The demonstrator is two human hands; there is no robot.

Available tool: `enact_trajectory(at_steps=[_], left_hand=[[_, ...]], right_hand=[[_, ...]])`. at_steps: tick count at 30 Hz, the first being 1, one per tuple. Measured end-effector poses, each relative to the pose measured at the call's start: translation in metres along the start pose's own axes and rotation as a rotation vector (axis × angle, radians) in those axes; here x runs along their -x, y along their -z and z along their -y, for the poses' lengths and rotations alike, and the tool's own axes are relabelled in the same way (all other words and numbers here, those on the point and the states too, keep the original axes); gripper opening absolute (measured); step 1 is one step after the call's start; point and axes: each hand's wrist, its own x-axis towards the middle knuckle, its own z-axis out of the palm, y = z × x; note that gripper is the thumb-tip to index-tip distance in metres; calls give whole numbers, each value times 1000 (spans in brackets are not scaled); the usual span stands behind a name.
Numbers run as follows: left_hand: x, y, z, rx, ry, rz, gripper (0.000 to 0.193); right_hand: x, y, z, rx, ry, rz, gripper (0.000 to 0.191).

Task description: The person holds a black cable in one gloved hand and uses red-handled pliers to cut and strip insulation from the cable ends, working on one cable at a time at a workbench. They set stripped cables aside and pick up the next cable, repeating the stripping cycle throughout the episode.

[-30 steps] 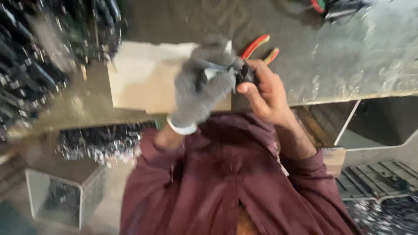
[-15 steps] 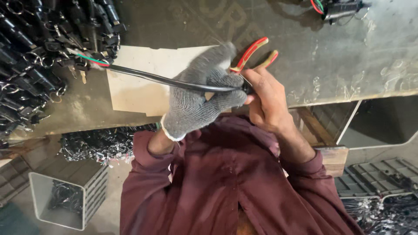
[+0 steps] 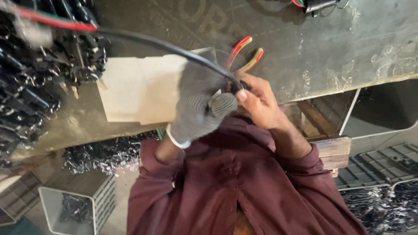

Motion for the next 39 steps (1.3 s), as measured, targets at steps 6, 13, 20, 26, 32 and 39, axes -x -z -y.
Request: enact_trajectory(at_steps=[6, 13, 20, 26, 32, 39], left_hand=[[0, 8, 16, 194, -64, 221, 40], [11, 16, 1, 638, 171, 289, 26], [22, -11, 16, 544, 236, 50, 18], [13, 3, 23, 953, 402, 7, 41], [28, 9, 32, 816, 468, 15, 32], [23, 21, 4, 646, 342, 128, 30]], right_hand=[[-9, -8, 23, 288, 115, 22, 38], [-3, 5, -7, -213, -15, 602, 58], [-3, -32, -58, 9, 302, -178, 58], [-32, -21, 42, 1116, 522, -66, 106], [-38, 27, 53, 1877, 643, -40, 78], [-23, 30, 44, 453, 327, -320, 46]])
